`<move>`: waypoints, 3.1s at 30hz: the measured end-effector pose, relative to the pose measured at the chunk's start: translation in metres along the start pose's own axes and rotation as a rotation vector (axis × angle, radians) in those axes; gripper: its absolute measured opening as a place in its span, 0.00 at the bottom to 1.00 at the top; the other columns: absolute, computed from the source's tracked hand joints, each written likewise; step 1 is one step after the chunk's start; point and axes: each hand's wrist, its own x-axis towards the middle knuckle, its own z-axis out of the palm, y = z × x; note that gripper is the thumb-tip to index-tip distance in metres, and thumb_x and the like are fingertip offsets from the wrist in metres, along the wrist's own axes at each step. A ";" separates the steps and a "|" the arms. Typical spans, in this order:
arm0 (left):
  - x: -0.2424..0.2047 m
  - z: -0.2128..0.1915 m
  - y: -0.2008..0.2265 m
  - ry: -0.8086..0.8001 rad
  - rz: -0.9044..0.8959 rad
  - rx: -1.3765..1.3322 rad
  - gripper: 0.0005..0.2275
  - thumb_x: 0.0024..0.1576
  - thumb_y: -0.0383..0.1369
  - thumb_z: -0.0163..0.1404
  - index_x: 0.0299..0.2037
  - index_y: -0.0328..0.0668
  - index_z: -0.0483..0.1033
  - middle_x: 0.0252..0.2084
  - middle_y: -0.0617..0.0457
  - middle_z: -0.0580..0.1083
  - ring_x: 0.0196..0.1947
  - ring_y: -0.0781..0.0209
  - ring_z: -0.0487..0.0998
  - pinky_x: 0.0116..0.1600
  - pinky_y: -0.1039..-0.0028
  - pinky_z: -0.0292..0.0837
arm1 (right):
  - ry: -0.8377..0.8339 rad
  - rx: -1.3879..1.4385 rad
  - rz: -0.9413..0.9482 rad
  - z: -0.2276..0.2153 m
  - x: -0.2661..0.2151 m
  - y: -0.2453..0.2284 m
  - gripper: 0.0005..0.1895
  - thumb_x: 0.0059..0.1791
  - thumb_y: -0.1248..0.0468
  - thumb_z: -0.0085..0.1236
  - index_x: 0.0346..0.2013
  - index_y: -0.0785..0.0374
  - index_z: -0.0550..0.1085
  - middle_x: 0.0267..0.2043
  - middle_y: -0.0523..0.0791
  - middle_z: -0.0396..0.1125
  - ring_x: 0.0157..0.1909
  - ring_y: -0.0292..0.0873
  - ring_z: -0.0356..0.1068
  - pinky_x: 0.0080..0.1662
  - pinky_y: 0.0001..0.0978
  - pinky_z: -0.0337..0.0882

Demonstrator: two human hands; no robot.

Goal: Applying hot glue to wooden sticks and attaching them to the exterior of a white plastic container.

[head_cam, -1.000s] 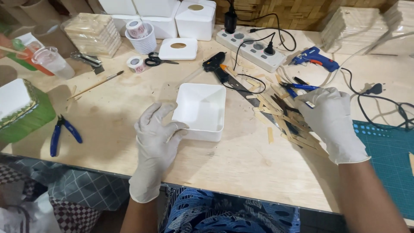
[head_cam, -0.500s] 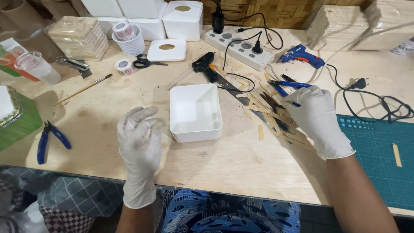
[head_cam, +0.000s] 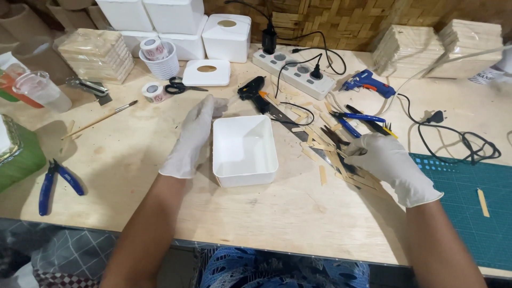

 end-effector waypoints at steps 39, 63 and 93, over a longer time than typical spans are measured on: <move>-0.027 0.022 0.100 -0.572 -0.153 0.496 0.23 0.57 0.53 0.38 0.57 0.63 0.80 0.54 0.68 0.81 0.53 0.75 0.81 0.56 0.84 0.64 | 0.245 0.200 0.129 0.037 0.012 -0.013 0.08 0.53 0.53 0.54 0.45 0.42 0.79 0.35 0.39 0.77 0.36 0.43 0.74 0.39 0.36 0.67; -0.041 0.032 0.094 -0.430 -0.134 0.413 0.09 0.50 0.34 0.55 0.35 0.62 0.88 0.36 0.70 0.84 0.37 0.80 0.80 0.42 0.85 0.72 | 0.365 0.003 -0.147 0.059 0.017 0.006 0.11 0.51 0.55 0.56 0.45 0.49 0.80 0.46 0.44 0.77 0.52 0.53 0.71 0.50 0.46 0.70; -0.025 0.029 0.054 -0.343 0.235 0.201 0.28 0.59 0.58 0.34 0.39 0.55 0.88 0.47 0.52 0.84 0.48 0.59 0.82 0.54 0.75 0.69 | 0.422 0.031 -0.230 0.058 0.019 0.011 0.10 0.50 0.60 0.56 0.44 0.52 0.80 0.45 0.41 0.78 0.49 0.48 0.74 0.50 0.43 0.71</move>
